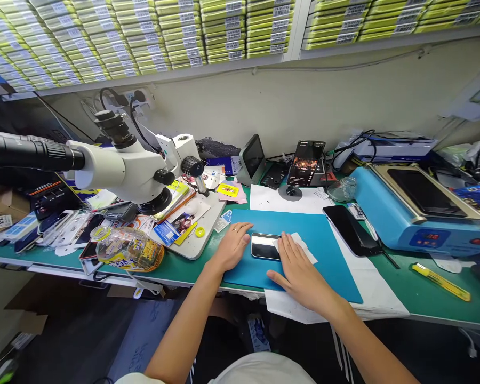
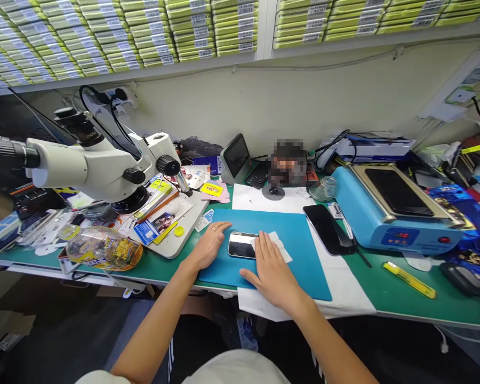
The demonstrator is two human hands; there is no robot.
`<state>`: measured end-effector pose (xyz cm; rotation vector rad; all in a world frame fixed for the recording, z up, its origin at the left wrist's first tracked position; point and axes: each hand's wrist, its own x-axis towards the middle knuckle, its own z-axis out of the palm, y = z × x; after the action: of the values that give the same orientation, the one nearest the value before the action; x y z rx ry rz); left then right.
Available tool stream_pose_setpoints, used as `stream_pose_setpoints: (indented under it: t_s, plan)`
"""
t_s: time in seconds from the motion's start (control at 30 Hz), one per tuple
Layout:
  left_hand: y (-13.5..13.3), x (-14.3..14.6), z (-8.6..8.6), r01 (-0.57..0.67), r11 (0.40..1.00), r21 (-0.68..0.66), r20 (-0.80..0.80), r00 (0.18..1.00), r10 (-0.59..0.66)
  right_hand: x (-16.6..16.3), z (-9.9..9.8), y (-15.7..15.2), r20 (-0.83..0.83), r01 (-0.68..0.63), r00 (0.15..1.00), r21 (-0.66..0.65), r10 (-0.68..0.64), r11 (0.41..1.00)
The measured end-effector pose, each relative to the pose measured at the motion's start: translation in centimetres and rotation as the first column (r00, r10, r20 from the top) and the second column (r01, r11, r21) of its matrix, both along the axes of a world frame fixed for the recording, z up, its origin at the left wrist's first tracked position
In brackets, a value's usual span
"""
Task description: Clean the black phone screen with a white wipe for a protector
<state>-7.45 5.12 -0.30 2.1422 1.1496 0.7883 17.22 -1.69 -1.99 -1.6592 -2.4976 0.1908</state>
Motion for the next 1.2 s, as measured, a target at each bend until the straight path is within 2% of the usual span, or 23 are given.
stream_pose_setpoints:
  t_s: [0.17, 0.3, 0.43, 0.57, 0.7, 0.83, 0.93, 1.03, 1.1, 1.2]
  plan:
    - [-0.1, 0.0, 0.0, -0.005, 1.000, 0.006, 0.016, 1.000, 0.005, -2.0, 1.1, 3.0, -0.043, -0.048, 0.998, -0.076, 0.045, 0.996]
    - [-0.2, 0.0, 0.2, -0.011, 1.000, -0.016, 0.017, 1.000, 0.012, -0.4, 1.9, 4.7, -0.043, 0.007, 0.999, -0.145, -0.013, 0.989]
    - [-0.2, 0.0, 0.4, -0.004, 1.000, -0.017, 0.004, 1.000, 0.005, 1.5, 1.3, 2.9, -0.012, 0.063, 0.998, -0.119, -0.065, 0.991]
    - [-0.1, 0.1, 0.3, 0.000, 1.000, 0.002, -0.012, 1.000, 0.000, -0.1, 0.9, 0.5, -0.001, -0.009, 1.000, -0.038, 0.009, 0.999]
    - [-0.1, 0.1, 0.1, 0.003, 1.000, 0.015, -0.011, 1.000, -0.003, -2.8, 2.2, 1.6, -0.024, -0.056, 0.998, -0.143, 0.053, 0.988]
    - [0.0, 0.0, 0.1, 0.004, 1.000, 0.005, -0.012, 1.000, -0.004, -2.3, 3.6, 4.0, -0.041, -0.017, 0.999, -0.232, 0.008, 0.973]
    - [-0.1, 0.0, 0.2, -0.002, 1.000, -0.020, -0.014, 1.000, 0.002, -0.5, 3.4, 3.9, -0.026, 0.039, 0.999, -0.204, -0.045, 0.978]
    - [-0.2, 0.0, 0.4, 0.002, 1.000, -0.020, -0.024, 1.000, -0.003, 0.2, 2.6, 2.5, -0.012, 0.067, 0.998, -0.150, -0.069, 0.986]
    - [-0.1, 0.1, 0.3, 0.003, 1.000, -0.003, -0.025, 1.000, -0.004, -0.5, 2.2, 1.5, -0.014, 0.046, 0.999, -0.125, -0.049, 0.991]
    - [0.0, 0.2, 0.1, 0.006, 1.000, 0.017, -0.015, 1.000, -0.006, -2.9, 2.1, 1.3, -0.042, -0.062, 0.998, -0.131, 0.057, 0.989]
